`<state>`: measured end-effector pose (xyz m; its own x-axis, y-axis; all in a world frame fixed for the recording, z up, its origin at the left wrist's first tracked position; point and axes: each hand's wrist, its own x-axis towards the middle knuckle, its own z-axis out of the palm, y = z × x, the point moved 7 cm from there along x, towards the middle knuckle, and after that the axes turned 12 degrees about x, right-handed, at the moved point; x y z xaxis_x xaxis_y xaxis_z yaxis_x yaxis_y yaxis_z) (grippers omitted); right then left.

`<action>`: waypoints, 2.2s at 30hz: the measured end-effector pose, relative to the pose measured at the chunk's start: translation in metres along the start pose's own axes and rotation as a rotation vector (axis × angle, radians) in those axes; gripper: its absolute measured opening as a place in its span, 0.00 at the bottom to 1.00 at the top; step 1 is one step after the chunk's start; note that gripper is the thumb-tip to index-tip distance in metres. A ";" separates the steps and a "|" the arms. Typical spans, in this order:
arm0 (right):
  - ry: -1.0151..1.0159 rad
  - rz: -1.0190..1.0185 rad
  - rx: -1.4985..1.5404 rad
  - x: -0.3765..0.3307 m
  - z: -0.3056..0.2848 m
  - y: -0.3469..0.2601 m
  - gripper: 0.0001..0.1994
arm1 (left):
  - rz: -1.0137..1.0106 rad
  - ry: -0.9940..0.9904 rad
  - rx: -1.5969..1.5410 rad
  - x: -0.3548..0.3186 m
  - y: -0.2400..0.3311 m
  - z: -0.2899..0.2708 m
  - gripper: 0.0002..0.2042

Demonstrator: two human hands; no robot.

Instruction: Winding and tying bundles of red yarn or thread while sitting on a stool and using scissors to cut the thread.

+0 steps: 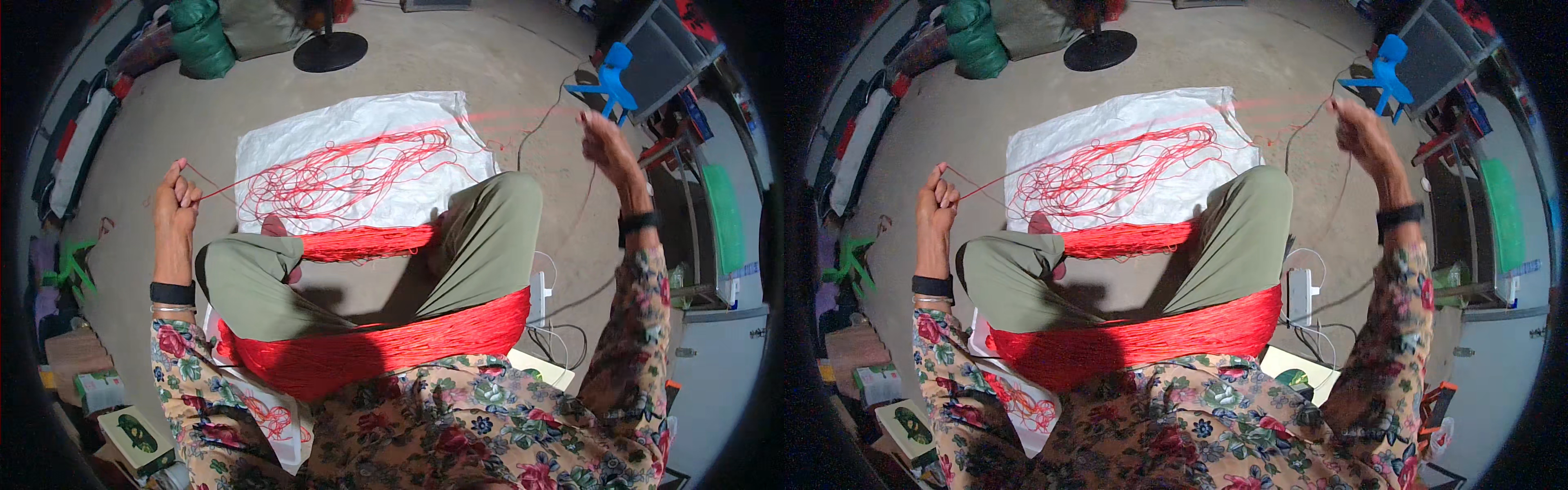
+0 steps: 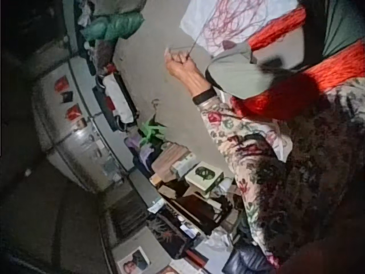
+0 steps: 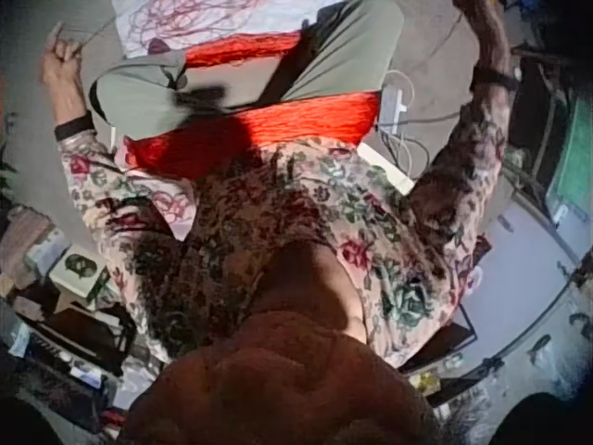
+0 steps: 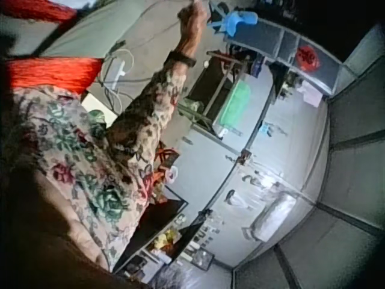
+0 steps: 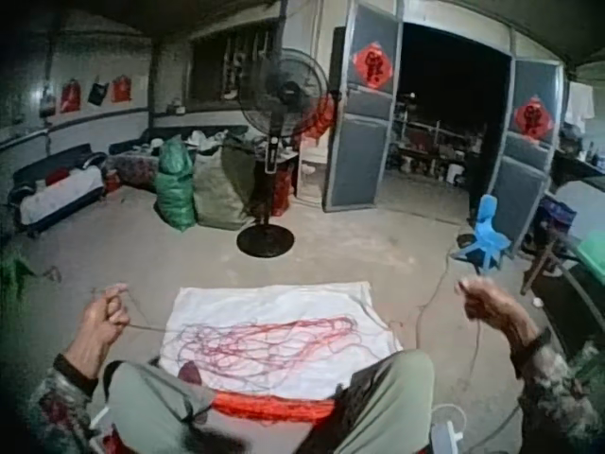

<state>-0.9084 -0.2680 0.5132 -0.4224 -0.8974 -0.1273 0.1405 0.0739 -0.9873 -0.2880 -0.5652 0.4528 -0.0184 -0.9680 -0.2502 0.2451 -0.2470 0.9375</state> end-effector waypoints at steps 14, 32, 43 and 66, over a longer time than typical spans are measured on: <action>-0.175 -0.006 -0.473 0.045 -0.031 0.047 0.15 | -0.008 0.165 -0.080 0.021 -0.015 -0.077 0.09; -0.500 -0.177 0.442 0.094 0.222 -0.041 0.09 | 0.306 -0.782 0.459 -0.078 -0.038 0.286 0.19; -0.098 -0.478 0.492 0.150 0.064 -0.096 0.10 | 0.334 -0.560 0.907 -0.052 0.006 0.102 0.13; -0.230 -0.277 -0.652 0.186 -0.032 0.030 0.32 | -0.129 -0.233 0.453 -0.282 0.044 -0.093 0.11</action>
<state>-1.0112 -0.4183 0.4570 -0.1568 -0.9838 0.0864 -0.5342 0.0109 -0.8453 -0.1817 -0.2991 0.5423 -0.2484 -0.9000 -0.3582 -0.2160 -0.3090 0.9262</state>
